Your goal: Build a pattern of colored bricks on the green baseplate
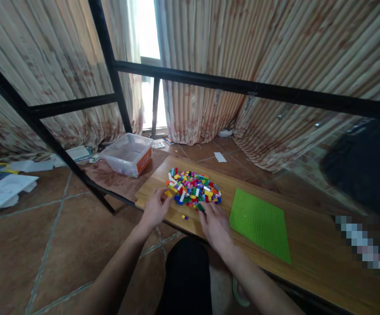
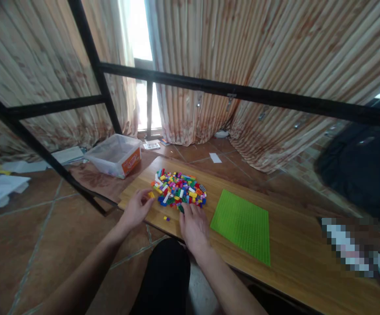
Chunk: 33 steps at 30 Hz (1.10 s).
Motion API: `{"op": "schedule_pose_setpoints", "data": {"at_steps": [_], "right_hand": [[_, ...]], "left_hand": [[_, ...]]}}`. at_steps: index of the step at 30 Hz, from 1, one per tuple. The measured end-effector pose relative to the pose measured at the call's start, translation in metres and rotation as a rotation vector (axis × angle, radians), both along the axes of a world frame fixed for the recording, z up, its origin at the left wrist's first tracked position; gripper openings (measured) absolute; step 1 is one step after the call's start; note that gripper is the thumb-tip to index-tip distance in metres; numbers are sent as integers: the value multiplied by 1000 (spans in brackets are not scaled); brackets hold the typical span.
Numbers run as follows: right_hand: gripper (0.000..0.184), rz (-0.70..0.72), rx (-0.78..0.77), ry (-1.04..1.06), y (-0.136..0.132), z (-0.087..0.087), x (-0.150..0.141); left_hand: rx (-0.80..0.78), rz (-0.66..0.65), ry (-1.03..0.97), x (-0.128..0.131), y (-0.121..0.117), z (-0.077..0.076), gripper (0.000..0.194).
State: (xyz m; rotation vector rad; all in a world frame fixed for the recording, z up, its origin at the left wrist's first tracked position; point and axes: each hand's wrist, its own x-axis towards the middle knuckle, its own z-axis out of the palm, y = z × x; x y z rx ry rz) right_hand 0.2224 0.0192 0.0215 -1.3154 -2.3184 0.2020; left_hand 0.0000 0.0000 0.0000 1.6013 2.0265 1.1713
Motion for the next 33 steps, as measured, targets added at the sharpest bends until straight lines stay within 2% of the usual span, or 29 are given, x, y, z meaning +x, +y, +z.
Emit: {"op": "schedule_pose_setpoints", "data": {"at_steps": [3,6,9,12,17,20,22,24,26,28,30,33], "right_hand": [[36,-73,-109,291,-5,7,29],[41,-169,-354,611,-5,9,65],[44,-278,-551,862,-4,9,97],[45,-347,-680,1101,-5,13,119],[37,-378,-887,1387,-1,19,154],[29,-369,-1015,1500,8,15,179],[23,-367,-1071,1516,17,10,193],[25,-395,-1037,1469,25,7,202],[32,-429,-917,1383,35,4,207],[35,-456,-768,1290,46,2,206],[34,-474,-640,1209,57,-2,204],[32,-443,-519,1051,73,-15,201]], "left_hand": [[49,50,-177,18,-23,1,36],[3,-78,-443,44,-45,-2,36],[-92,-180,-606,65,-52,-7,38],[-119,-173,-590,71,-41,-11,39],[-119,-138,-453,69,-7,-9,37],[-97,-104,-423,77,2,-2,38],[-76,-104,-400,92,2,7,39],[-62,-161,-361,115,1,21,37],[-63,-291,-297,145,5,35,30],[-73,-408,-239,178,19,46,24],[-98,-467,-195,209,41,50,25],[-124,-511,-93,241,78,41,27]]}}
